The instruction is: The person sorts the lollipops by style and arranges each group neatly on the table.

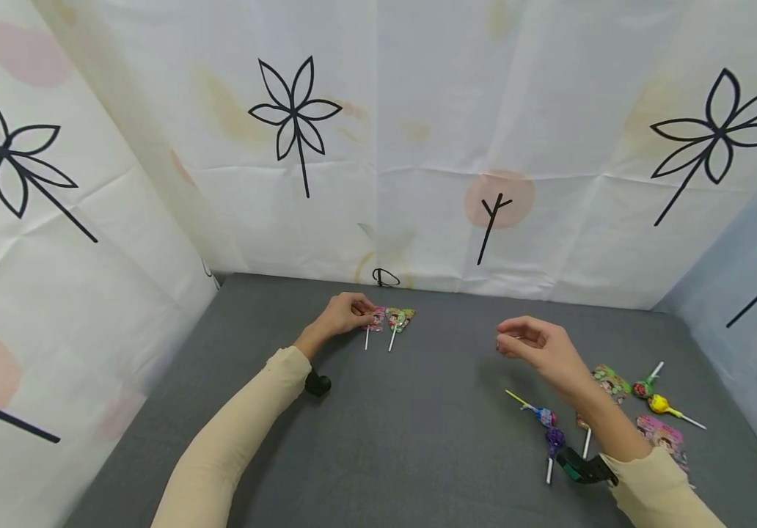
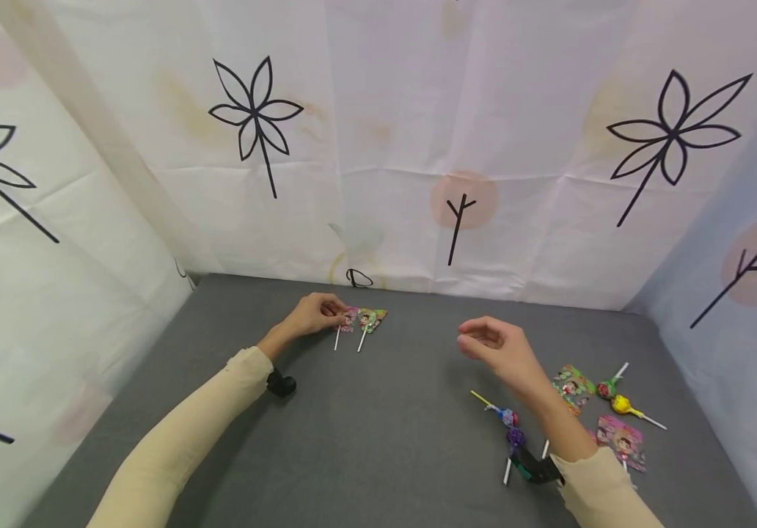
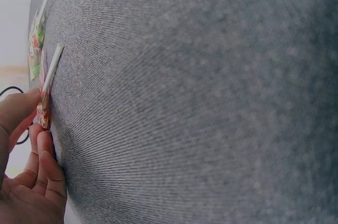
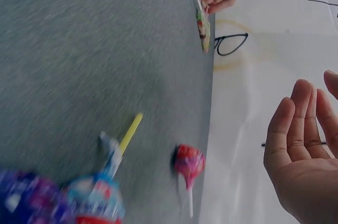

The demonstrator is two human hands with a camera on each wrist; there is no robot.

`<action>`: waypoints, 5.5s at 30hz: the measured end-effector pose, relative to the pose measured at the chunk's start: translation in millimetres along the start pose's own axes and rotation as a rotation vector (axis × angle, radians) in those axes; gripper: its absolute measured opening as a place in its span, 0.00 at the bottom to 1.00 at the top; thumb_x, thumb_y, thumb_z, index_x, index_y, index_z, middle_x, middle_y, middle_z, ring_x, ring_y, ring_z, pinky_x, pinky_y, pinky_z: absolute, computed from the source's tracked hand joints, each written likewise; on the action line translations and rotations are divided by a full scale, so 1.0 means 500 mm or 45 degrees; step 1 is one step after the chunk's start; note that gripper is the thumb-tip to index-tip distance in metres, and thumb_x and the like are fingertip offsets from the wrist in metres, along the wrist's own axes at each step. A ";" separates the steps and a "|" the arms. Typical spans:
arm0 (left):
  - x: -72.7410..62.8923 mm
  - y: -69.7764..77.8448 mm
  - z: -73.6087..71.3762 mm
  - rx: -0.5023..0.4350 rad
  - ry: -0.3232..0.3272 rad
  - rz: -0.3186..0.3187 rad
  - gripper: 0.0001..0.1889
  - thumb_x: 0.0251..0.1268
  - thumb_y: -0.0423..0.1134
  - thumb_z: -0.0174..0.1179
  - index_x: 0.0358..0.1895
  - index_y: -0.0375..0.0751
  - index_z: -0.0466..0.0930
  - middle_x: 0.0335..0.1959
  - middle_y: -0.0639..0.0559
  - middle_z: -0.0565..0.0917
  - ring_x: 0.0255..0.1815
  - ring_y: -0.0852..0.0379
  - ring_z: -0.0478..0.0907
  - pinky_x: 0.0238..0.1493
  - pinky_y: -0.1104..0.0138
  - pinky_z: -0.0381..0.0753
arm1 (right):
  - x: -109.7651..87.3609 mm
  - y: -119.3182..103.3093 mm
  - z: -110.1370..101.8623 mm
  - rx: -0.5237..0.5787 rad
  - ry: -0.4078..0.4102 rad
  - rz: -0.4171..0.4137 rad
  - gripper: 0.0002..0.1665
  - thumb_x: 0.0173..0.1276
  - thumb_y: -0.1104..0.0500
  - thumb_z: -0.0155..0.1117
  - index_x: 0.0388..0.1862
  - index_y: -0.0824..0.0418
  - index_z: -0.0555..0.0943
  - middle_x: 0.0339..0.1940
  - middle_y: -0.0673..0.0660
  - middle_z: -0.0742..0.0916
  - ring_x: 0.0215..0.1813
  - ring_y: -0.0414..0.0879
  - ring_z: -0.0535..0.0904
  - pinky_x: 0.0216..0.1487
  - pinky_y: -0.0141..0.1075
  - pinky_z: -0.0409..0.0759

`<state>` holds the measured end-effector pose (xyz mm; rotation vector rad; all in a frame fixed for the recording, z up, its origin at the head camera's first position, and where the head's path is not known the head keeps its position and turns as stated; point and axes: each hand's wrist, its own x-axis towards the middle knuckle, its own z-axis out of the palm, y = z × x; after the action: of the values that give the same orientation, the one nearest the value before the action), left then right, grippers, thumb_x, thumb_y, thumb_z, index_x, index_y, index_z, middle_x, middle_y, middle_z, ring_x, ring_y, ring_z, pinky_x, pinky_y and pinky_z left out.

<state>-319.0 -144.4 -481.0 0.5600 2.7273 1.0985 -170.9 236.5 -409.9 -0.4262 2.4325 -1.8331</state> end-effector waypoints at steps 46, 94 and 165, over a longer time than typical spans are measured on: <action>0.009 -0.012 0.000 -0.045 -0.042 0.093 0.10 0.67 0.36 0.70 0.49 0.38 0.87 0.38 0.50 0.86 0.39 0.54 0.83 0.44 0.59 0.81 | -0.202 0.080 -0.198 -0.495 0.199 0.351 0.24 0.79 0.52 0.61 0.61 0.71 0.78 0.44 0.54 0.88 0.40 0.41 0.81 0.36 0.37 0.79; 0.012 -0.021 0.004 -0.053 -0.043 0.077 0.09 0.67 0.35 0.70 0.48 0.39 0.87 0.37 0.51 0.85 0.38 0.55 0.83 0.42 0.59 0.81 | -0.233 0.146 -0.164 -0.781 0.194 0.292 0.32 0.56 0.56 0.82 0.53 0.73 0.81 0.15 0.43 0.64 0.18 0.35 0.54 0.19 0.34 0.56; 0.007 -0.014 -0.004 -0.045 -0.050 0.072 0.10 0.67 0.36 0.70 0.48 0.38 0.87 0.37 0.52 0.85 0.37 0.55 0.82 0.42 0.60 0.80 | -0.156 0.090 -0.164 -0.428 0.179 0.279 0.28 0.74 0.52 0.68 0.66 0.63 0.74 0.52 0.55 0.87 0.47 0.33 0.81 0.39 0.34 0.78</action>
<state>-324.9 -149.1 -484.5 0.6498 2.6685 1.1340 -122.0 344.3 -437.8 -0.0414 2.7614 -1.4169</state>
